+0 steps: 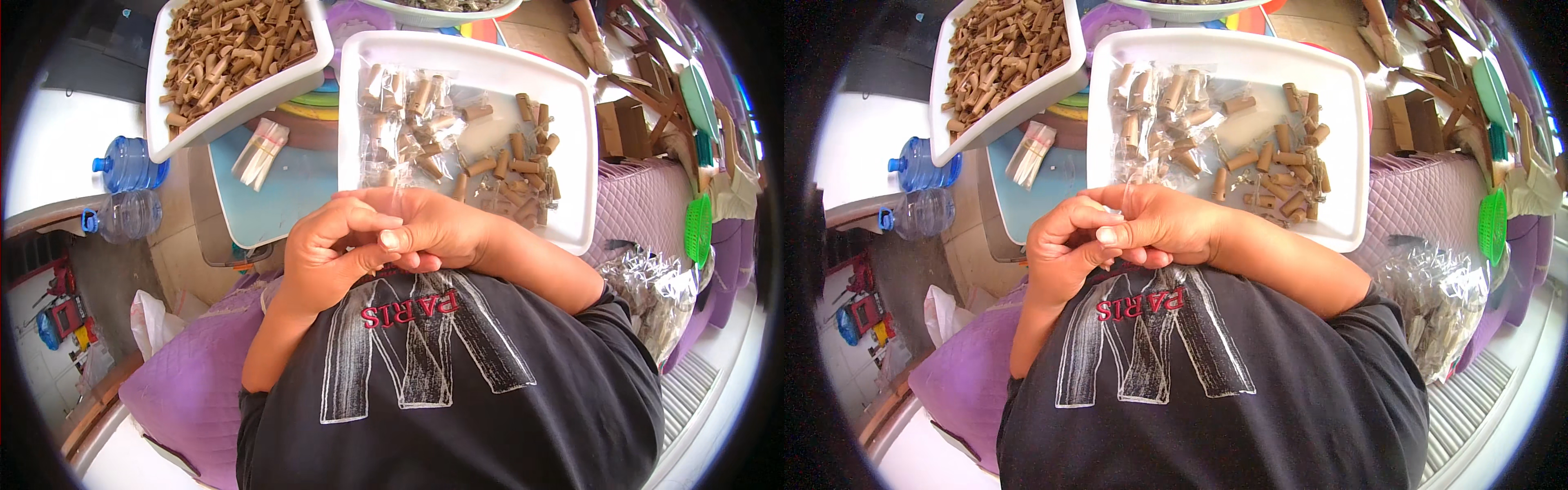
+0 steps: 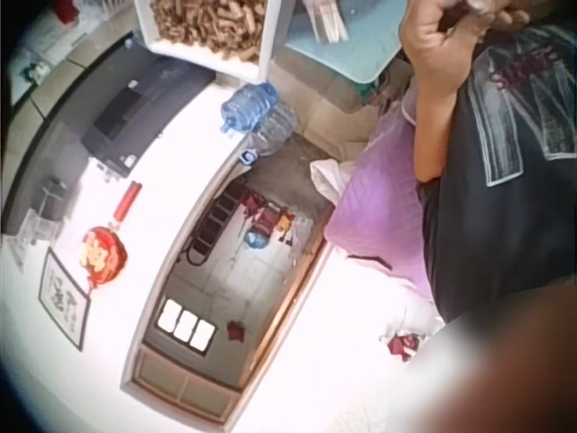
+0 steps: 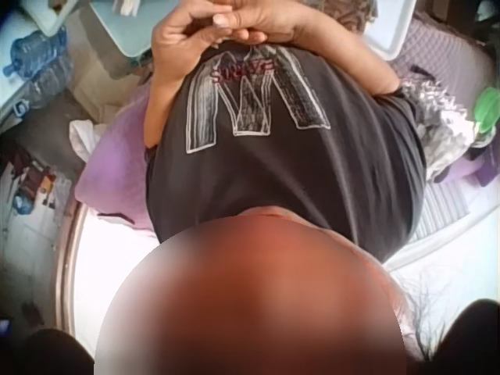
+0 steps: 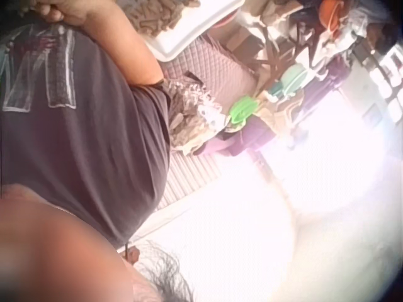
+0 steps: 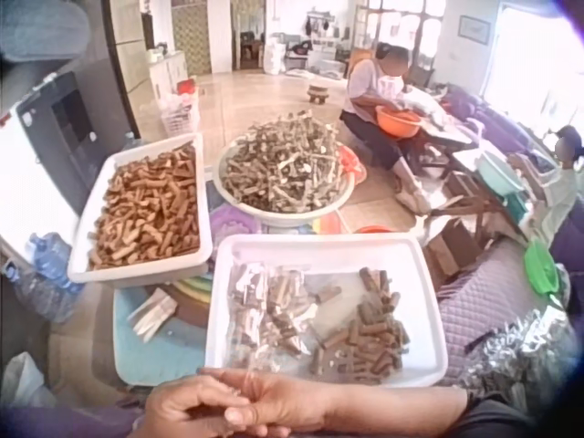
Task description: The person counts small tubes by hand and places them into clear plastic bags for packaging.
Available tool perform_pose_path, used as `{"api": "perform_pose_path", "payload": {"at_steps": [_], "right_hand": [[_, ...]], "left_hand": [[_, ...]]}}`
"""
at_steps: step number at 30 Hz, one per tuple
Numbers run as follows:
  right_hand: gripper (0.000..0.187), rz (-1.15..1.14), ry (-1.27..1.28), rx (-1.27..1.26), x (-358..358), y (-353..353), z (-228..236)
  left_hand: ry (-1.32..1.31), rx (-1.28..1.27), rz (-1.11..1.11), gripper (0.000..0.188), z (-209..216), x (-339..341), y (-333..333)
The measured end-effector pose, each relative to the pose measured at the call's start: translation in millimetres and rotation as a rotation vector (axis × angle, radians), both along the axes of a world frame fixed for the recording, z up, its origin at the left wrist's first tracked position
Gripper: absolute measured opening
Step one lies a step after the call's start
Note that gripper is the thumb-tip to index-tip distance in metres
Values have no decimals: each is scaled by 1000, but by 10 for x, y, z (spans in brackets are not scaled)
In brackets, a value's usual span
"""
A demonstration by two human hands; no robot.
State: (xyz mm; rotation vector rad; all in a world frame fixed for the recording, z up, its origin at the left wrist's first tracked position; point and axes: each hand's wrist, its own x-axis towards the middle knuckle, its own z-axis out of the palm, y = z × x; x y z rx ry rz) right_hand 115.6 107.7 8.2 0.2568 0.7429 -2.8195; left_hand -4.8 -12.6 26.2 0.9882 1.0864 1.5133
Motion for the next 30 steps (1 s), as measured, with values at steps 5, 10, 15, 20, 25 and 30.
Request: {"api": "perform_pose_path", "payload": {"at_steps": [5, 10, 15, 20, 25, 30], "right_hand": [[82, -32, 5, 46, 110, 9, 15], [39, -79, -9, 1727, 451, 580, 74], [22, -44, -375, 2658, 727, 1070, -39], [12, 344, -182, 2475, 677, 925, -347], [19, 413, -253, 2420, 546, 751, -334], [15, 743, -327, 2300, 703, 751, -276]], "left_hand": [[97, -170, 92, 5, -17, -131, -185], [-112, 67, 385, 20, -63, -881, -840], [311, -703, 899, 25, -367, -1486, -1741], [394, -1090, 956, 44, -323, -1580, -1876], [1039, -527, 1258, 50, -376, -1365, -1718], [527, -744, 1119, 54, -313, -1534, -1656]]}}
